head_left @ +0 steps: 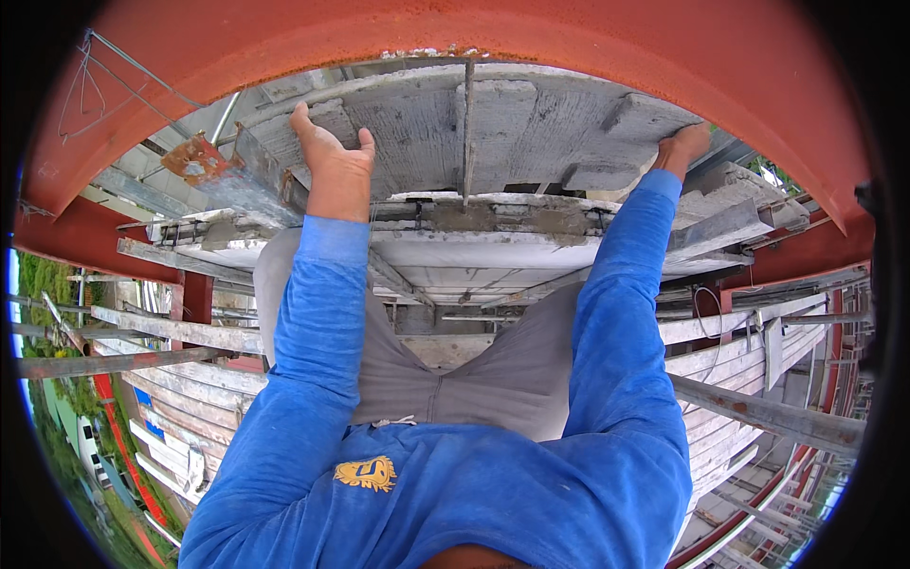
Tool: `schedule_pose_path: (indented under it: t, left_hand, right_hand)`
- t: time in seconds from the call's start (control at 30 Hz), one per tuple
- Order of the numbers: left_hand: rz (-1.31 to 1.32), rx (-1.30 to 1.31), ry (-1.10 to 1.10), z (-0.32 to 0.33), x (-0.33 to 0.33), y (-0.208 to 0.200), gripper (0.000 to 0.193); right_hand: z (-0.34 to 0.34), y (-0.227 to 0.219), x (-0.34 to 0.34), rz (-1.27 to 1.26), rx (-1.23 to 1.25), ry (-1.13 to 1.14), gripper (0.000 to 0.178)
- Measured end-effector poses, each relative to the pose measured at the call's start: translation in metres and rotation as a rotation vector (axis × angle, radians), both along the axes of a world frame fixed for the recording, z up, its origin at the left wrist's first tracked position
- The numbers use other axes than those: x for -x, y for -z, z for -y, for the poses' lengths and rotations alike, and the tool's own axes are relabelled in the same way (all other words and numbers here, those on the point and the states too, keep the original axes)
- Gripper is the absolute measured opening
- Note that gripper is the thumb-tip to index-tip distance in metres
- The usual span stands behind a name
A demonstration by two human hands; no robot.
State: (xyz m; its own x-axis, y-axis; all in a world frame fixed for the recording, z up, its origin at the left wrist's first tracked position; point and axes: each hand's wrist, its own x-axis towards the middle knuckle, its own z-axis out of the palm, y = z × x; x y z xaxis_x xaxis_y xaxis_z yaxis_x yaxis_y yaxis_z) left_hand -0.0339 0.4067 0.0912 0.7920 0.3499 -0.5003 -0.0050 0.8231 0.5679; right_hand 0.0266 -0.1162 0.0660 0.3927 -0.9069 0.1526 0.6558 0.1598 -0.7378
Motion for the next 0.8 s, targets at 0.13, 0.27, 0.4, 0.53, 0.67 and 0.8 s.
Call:
schedule_pose_path:
  t: [0.13, 0.27, 0.4, 0.53, 0.67, 0.8]
  left_hand:
    - [-0.099, 0.036, -0.027, 0.029, -0.001, 0.001, 0.066]
    - [-0.108, 0.058, 0.006, 0.032, 0.003, 0.006, 0.065]
    - [-0.039, 0.017, 0.037, 0.03, 0.005, 0.007, 0.063]
    - [-0.104, 0.039, 0.015, 0.043, 0.008, 0.001, 0.06]
    - [-0.024, 0.017, 0.051, 0.046, 0.013, 0.003, 0.061]
    - [-0.002, 0.033, 0.059, 0.043, 0.009, 0.01, 0.064]
  right_hand:
    - [0.043, 0.003, 0.03, -0.03, -0.012, 0.068, 0.034]
    - [0.05, 0.001, 0.044, -0.064, 0.005, 0.08, 0.033]
    - [0.047, 0.001, 0.047, -0.034, 0.01, 0.087, 0.034]
    - [0.055, 0.003, 0.048, -0.02, -0.016, 0.102, 0.034]
    - [0.059, 0.018, 0.052, 0.029, -0.052, 0.062, 0.032]
    - [0.059, 0.021, 0.047, -0.009, -0.051, 0.105, 0.032]
